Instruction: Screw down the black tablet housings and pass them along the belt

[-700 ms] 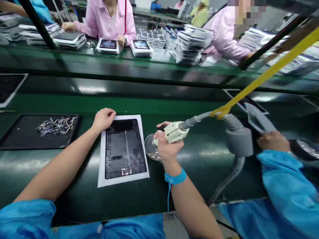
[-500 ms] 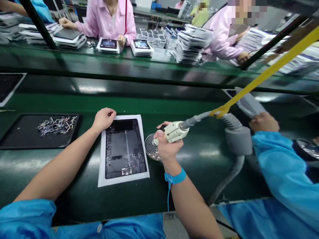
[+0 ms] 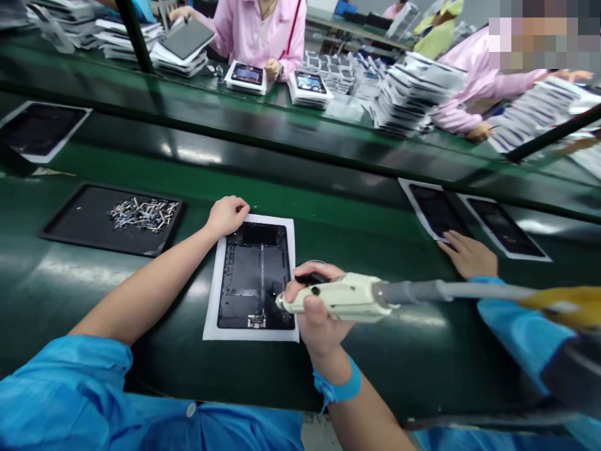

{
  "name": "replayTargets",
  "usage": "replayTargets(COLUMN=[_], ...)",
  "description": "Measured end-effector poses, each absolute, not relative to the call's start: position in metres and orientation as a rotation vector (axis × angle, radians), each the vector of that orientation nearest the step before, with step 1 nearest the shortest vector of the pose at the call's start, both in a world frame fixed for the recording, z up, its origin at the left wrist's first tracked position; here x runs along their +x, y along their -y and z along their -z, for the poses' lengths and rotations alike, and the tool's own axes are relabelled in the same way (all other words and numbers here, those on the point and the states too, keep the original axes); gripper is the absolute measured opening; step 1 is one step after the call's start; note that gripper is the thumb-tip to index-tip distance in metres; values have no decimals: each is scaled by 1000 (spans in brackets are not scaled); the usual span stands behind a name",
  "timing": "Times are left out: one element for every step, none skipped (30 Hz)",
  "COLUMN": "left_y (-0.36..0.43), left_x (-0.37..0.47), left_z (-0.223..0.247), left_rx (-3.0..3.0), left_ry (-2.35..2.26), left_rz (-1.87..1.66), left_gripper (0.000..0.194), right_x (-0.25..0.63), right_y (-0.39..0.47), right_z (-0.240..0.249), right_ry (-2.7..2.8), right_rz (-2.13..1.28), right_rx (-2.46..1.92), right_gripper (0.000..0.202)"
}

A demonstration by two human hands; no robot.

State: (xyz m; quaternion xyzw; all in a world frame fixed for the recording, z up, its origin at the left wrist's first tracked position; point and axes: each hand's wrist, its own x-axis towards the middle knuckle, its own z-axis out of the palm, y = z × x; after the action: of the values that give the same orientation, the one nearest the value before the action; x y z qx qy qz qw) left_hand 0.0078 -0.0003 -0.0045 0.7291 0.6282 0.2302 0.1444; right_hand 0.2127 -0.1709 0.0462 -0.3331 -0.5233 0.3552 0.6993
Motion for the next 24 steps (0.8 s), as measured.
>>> replayTargets(left_y=[0,0,0,0,0,-1,-1,-1,-1,-1,-1,-1,-1,0,0,0,0,0,0,0,0,0,0,0], left_x=[8,9,9,9,10,10,10,10,10,10,10,10,10,10,10,10,10,10,10,10,10,10,10,9], left_z=[5,6,6,7,8,8,9,9,9,9,9,9,8,8,7,7,7,7,7,7,8,9,9,9], left_rx=[2093,2086,2082,2078,2075,2074,2074,2077,2080,2084,2089,2092,2093,2094,2094,2092,2090,2088,2086,2086,2087,2087,2088,2087], left_ry=[-1810,-1808,-1806,-1805,-1804,-1804,-1803,-1801,-1796,-1789,-1781,-1775,-1770,-1768,-1768,-1769,-1772,-1774,-1774,-1773,-1772,-1771,-1771,-1772], left_rz=[-665,-667,-670,-674,-679,-685,-689,-692,-693,-693,-692,-691,-690,-687,-684,-682,-679,-679,-679,-682,-686,-690,-693,-698], left_gripper=[30,30,30,30,30,30,30,30,30,30,30,31,31,32,32,32,32,32,32,32,32,32,31,31], right_x=[208,204,201,199,199,199,199,199,200,200,200,200,199,199,199,199,199,199,198,198,198,197,197,197], right_y=[178,184,188,192,195,197,198,198,198,198,198,198,197,197,197,197,198,198,199,199,200,200,200,199], right_z=[-43,-39,-35,-31,-27,-25,-23,-22,-22,-22,-23,-23,-24,-24,-23,-22,-21,-20,-18,-17,-16,-16,-17,-19], right_ry=[1202,1236,1267,1294,1317,1335,1346,1352,1352,1349,1346,1346,1350,1357,1366,1376,1389,1401,1413,1423,1434,1439,1437,1425], right_rz=[-855,-906,-943,-965,-980,-991,-1002,-1018,-1033,-1048,-1058,-1063,-1062,-1058,-1050,-1043,-1038,-1035,-1030,-1023,-1012,-1005,-1004,-1008], right_rx=[-733,-729,-729,-731,-732,-732,-729,-724,-713,-702,-689,-680,-672,-668,-664,-661,-657,-655,-655,-659,-661,-663,-663,-668], right_gripper=[31,33,34,36,36,36,36,35,35,35,35,34,34,33,33,33,32,33,33,32,33,33,34,34])
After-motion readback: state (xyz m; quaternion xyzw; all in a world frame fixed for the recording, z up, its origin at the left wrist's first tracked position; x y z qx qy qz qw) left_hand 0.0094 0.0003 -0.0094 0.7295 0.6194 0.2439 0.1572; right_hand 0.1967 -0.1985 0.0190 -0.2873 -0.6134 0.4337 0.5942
